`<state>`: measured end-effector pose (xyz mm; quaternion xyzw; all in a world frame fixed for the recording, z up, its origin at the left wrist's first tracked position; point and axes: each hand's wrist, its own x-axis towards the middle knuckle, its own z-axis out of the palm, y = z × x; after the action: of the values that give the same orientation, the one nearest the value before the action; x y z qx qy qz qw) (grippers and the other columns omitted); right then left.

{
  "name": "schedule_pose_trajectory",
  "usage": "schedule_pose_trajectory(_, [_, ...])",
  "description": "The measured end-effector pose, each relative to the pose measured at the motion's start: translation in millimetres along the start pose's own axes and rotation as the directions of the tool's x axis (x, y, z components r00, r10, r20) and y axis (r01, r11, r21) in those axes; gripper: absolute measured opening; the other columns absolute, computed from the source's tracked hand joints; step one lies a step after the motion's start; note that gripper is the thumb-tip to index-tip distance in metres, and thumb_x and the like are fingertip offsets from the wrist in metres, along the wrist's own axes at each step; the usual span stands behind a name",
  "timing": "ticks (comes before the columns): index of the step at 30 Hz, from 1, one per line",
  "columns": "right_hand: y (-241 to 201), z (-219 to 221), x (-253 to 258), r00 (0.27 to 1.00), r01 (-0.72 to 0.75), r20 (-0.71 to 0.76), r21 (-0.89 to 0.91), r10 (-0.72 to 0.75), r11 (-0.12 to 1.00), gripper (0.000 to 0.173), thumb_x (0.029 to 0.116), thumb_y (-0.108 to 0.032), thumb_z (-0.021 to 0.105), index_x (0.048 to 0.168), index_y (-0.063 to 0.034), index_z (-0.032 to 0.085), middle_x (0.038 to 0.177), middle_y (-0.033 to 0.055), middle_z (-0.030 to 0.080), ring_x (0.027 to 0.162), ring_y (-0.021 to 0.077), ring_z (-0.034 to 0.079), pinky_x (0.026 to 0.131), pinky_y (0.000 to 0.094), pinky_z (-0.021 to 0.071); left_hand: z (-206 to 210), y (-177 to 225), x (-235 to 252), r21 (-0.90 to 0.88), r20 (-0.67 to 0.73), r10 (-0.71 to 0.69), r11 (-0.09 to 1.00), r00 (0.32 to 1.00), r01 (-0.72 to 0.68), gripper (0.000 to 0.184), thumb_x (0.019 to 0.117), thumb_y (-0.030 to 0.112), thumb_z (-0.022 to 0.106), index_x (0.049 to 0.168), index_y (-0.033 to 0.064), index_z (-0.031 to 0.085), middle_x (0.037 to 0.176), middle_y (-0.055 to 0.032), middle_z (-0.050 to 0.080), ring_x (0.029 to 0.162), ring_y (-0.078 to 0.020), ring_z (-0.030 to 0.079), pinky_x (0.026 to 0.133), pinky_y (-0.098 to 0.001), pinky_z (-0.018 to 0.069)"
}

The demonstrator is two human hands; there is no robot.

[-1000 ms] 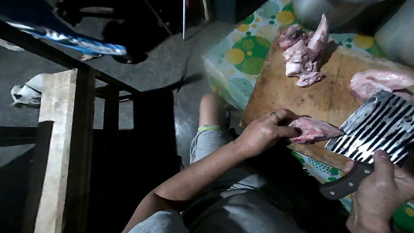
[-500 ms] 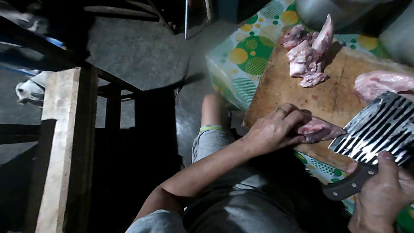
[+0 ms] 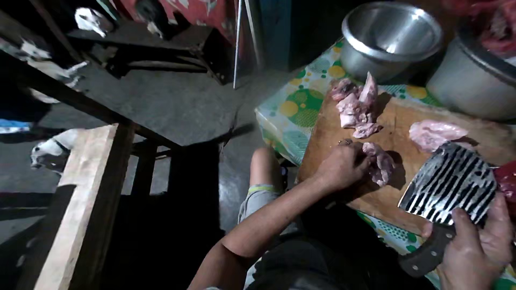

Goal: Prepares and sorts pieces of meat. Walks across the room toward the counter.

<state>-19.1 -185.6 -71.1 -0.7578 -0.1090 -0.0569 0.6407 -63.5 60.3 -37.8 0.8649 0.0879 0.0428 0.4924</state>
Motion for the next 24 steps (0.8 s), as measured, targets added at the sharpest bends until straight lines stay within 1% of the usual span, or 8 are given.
schedule_pose_trajectory(2, [0.0,-1.0,-0.3,1.000,0.004,0.010,0.019,-0.004,1.000,0.062,0.1027,-0.004,0.042,0.160,-0.0017,0.020,0.154,0.0072,0.039,0.066,-0.0021,0.061,0.048,0.0179,0.0527,-6.0,6.0,8.3,-0.017,-0.084,-0.001,1.000,0.996,0.000,0.032,0.1062,0.023,0.056,0.117,-0.0045,0.068,0.111,-0.0204,0.069,0.107,-0.0289,0.067,0.097,-0.0453,0.0530])
schedule_pose_trajectory(5, [0.9,-1.9,-0.5,1.000,-0.008,0.013,0.058,0.007,0.998,0.062,0.1026,-0.003,0.043,0.160,-0.0037,0.021,0.150,0.0060,0.045,0.059,0.0006,0.060,0.043,0.0205,0.0522,-12.3,-2.2,31.3,-0.069,-0.178,-0.004,0.998,0.984,-0.008,0.030,0.1055,0.024,0.058,0.108,-0.0040,0.068,0.092,-0.0162,0.067,0.083,-0.0245,0.067,0.080,-0.0429,0.0563])
schedule_pose_trajectory(8, [-1.6,-1.0,-1.0,1.000,-0.021,0.008,0.059,0.020,0.998,0.062,0.1029,-0.003,0.043,0.161,-0.0044,0.020,0.148,0.0055,0.047,0.057,0.0012,0.059,0.042,0.0208,0.0525,-13.2,-19.4,50.0,-0.175,-0.173,-0.049,0.984,0.984,0.018,0.032,0.1066,0.029,0.056,0.104,-0.0012,0.067,0.082,-0.0116,0.065,0.073,-0.0195,0.064,0.072,-0.0395,0.0553])
schedule_pose_trajectory(10, [-2.7,-1.8,-1.9,0.999,-0.033,0.011,0.046,0.032,0.998,0.062,0.1028,-0.003,0.043,0.161,-0.0053,0.021,0.151,0.0062,0.044,0.058,0.0016,0.060,0.042,0.0216,0.0523,-11.4,-21.0,51.4,-0.146,-0.172,-0.086,0.987,0.981,0.061,0.031,0.1060,0.028,0.057,0.105,-0.0009,0.068,0.086,-0.0122,0.066,0.077,-0.0210,0.064,0.075,-0.0414,0.0545])
schedule_pose_trajectory(15, [-6.6,-2.8,-2.6,0.998,-0.036,0.043,0.008,0.036,0.999,0.061,0.1037,-0.004,0.042,0.161,-0.0040,0.020,0.152,0.0087,0.042,0.067,-0.0014,0.061,0.050,0.0197,0.0536,-6.8,-21.3,47.3,0.001,-0.144,-0.068,0.998,0.987,0.069,0.038,0.0983,0.027,0.069,0.125,0.0007,0.068,0.120,-0.0191,0.068,0.112,-0.0272,0.067,0.102,-0.0445,0.0523])
schedule_pose_trajectory(17, [-8.5,-1.5,-2.7,0.998,-0.042,0.042,0.040,0.040,0.998,0.062,0.1032,-0.002,0.042,0.161,-0.0044,0.020,0.149,0.0075,0.046,0.059,0.0006,0.060,0.044,0.0214,0.0538,-7.9,-16.8,40.3,0.014,-0.162,-0.071,0.997,0.984,0.074,0.043,0.0964,0.026,0.071,0.131,0.0014,0.065,0.126,-0.0201,0.066,0.116,-0.0274,0.065,0.104,-0.0420,0.0509])
schedule_pose_trajectory(20, [-11.4,-0.2,-2.6,0.996,-0.067,0.055,0.062,0.064,0.996,0.063,0.1028,-0.001,0.041,0.161,-0.0040,0.019,0.147,0.0079,0.047,0.055,0.0014,0.059,0.043,0.0219,0.0532,-9.4,-6.4,19.9,0.026,-0.228,-0.071,0.997,0.971,0.079,0.052,0.0950,0.022,0.072,0.142,0.0065,0.056,0.139,-0.0235,0.056,0.114,-0.0290,0.065,0.098,-0.0411,0.0542])
schedule_pose_trajectory(24, [-12.2,-0.5,-2.3,0.996,-0.068,0.063,0.026,0.066,0.997,0.062,0.1030,-0.002,0.043,0.161,-0.0030,0.021,0.150,0.0110,0.044,0.060,0.0002,0.060,0.047,0.0216,0.0536,3.5,-9.0,-12.9,0.093,-0.385,0.080,0.995,0.919,-0.048,0.048,0.0968,0.025,0.070,0.141,0.0078,0.059,0.129,-0.0209,0.061,0.086,-0.0223,0.067,0.075,-0.0361,0.0585])
